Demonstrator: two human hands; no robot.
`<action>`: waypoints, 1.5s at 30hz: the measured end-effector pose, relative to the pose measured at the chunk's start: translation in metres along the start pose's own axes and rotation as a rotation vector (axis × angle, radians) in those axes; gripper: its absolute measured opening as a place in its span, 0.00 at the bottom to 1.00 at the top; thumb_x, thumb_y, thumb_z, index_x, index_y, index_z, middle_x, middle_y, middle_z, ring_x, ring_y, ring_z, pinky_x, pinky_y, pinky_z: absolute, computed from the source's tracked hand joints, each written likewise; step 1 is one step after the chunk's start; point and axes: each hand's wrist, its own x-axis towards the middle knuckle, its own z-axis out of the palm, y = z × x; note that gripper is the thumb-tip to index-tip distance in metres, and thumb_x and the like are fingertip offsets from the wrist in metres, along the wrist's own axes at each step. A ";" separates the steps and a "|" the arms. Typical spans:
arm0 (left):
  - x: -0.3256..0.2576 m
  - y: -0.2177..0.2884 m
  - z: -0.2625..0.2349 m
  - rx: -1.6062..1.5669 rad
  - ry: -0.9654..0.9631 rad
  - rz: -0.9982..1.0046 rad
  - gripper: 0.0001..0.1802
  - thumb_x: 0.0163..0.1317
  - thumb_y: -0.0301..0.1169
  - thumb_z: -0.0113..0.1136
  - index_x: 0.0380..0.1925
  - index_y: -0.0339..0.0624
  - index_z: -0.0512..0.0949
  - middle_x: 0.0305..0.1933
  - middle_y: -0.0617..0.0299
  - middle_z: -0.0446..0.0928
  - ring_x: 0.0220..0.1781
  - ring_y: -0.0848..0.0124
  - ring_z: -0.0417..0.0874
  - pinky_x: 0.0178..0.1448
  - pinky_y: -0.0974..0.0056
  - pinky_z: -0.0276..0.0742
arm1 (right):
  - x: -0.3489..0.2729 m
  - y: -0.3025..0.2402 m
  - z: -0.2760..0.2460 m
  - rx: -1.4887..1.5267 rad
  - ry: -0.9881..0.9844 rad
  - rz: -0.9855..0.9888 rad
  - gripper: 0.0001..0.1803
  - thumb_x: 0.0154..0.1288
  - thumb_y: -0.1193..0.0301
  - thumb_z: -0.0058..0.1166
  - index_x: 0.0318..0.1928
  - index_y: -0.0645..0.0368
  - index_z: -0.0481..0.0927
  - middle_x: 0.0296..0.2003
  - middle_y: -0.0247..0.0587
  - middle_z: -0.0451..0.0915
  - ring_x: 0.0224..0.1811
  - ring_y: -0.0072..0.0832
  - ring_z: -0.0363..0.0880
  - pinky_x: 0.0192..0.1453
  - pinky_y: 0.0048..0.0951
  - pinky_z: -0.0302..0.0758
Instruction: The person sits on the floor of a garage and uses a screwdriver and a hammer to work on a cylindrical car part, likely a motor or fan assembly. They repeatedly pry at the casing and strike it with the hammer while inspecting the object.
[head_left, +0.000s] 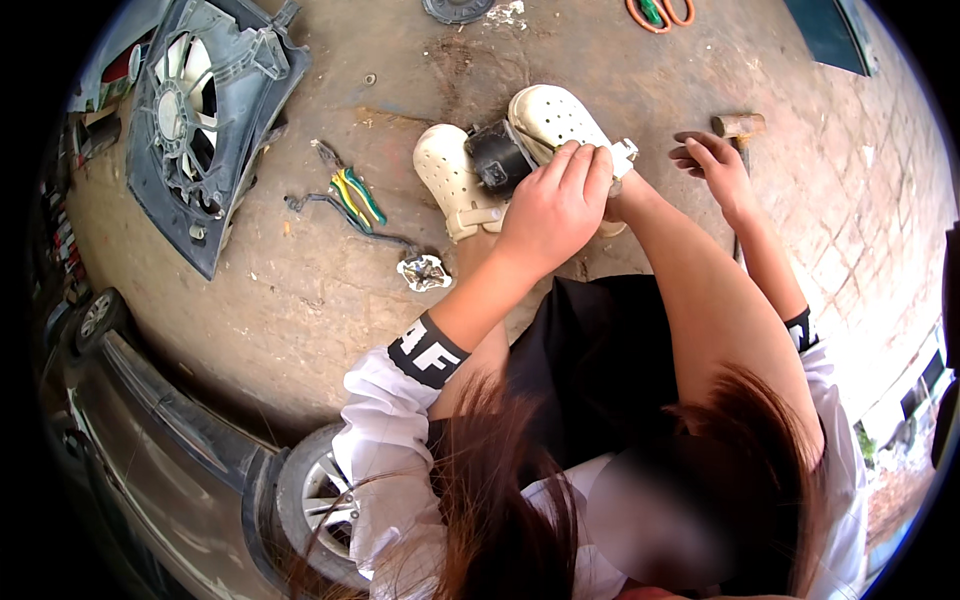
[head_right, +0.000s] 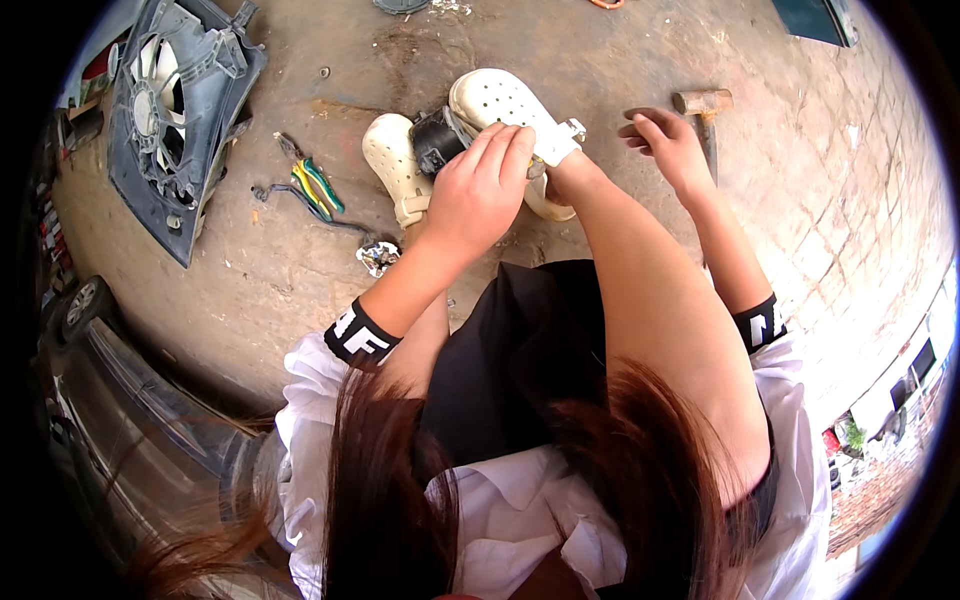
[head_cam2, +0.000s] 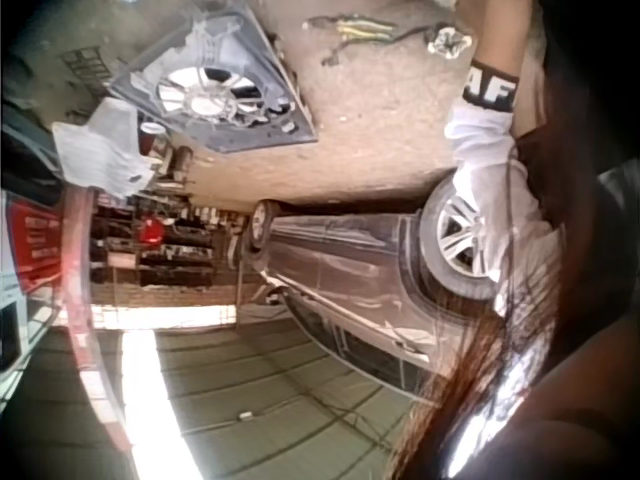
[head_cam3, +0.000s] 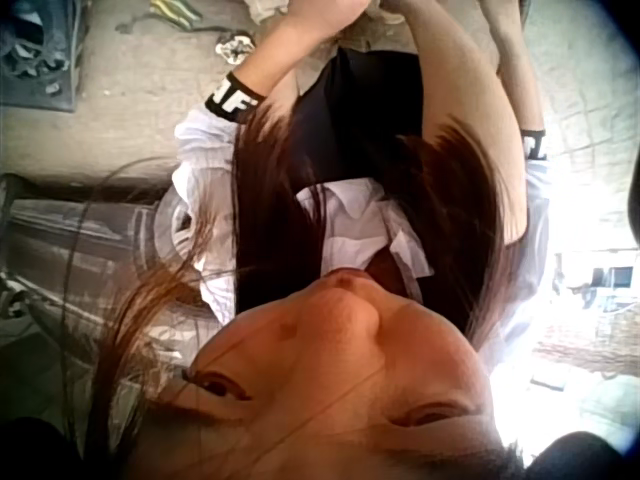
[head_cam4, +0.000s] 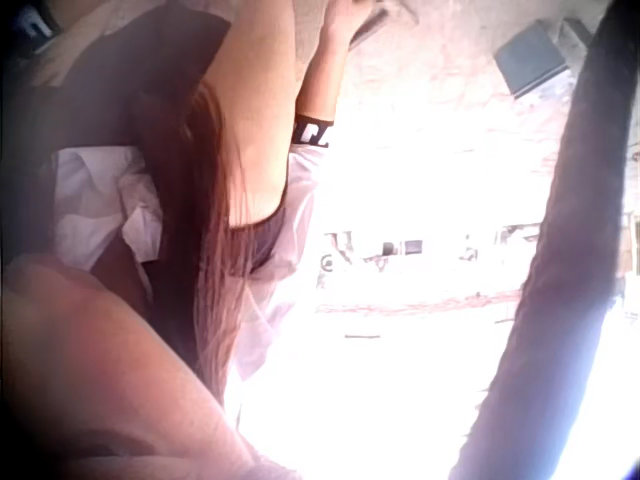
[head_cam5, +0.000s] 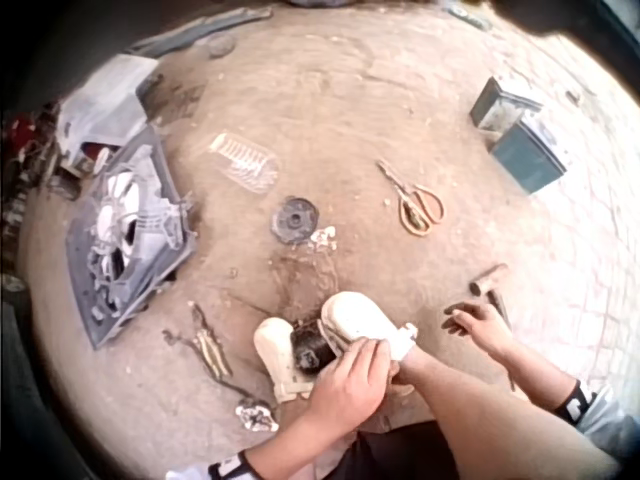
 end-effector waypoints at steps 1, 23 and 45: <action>0.000 -0.002 0.002 -0.006 -0.027 -0.033 0.18 0.56 0.24 0.58 0.48 0.32 0.74 0.44 0.51 0.80 0.49 0.58 0.83 0.47 0.62 0.83 | 0.003 0.024 -0.019 -0.130 0.184 0.011 0.18 0.72 0.64 0.47 0.52 0.66 0.78 0.38 0.39 0.85 0.38 0.22 0.80 0.47 0.25 0.74; 0.010 -0.011 -0.003 0.044 -0.042 -0.087 0.19 0.52 0.24 0.59 0.46 0.36 0.73 0.42 0.56 0.79 0.47 0.63 0.84 0.43 0.65 0.83 | -0.007 0.211 -0.126 -0.654 0.448 -0.064 0.22 0.61 0.60 0.63 0.44 0.66 0.74 0.38 0.51 0.79 0.39 0.42 0.78 0.46 0.39 0.75; 0.006 -0.021 0.001 -0.051 -0.077 -0.281 0.18 0.57 0.31 0.63 0.47 0.43 0.73 0.40 0.56 0.80 0.41 0.58 0.84 0.38 0.57 0.82 | -0.053 0.035 -0.099 0.084 0.037 0.355 0.21 0.67 0.54 0.59 0.24 0.50 0.66 0.15 0.22 0.62 0.12 0.14 0.55 0.14 0.19 0.52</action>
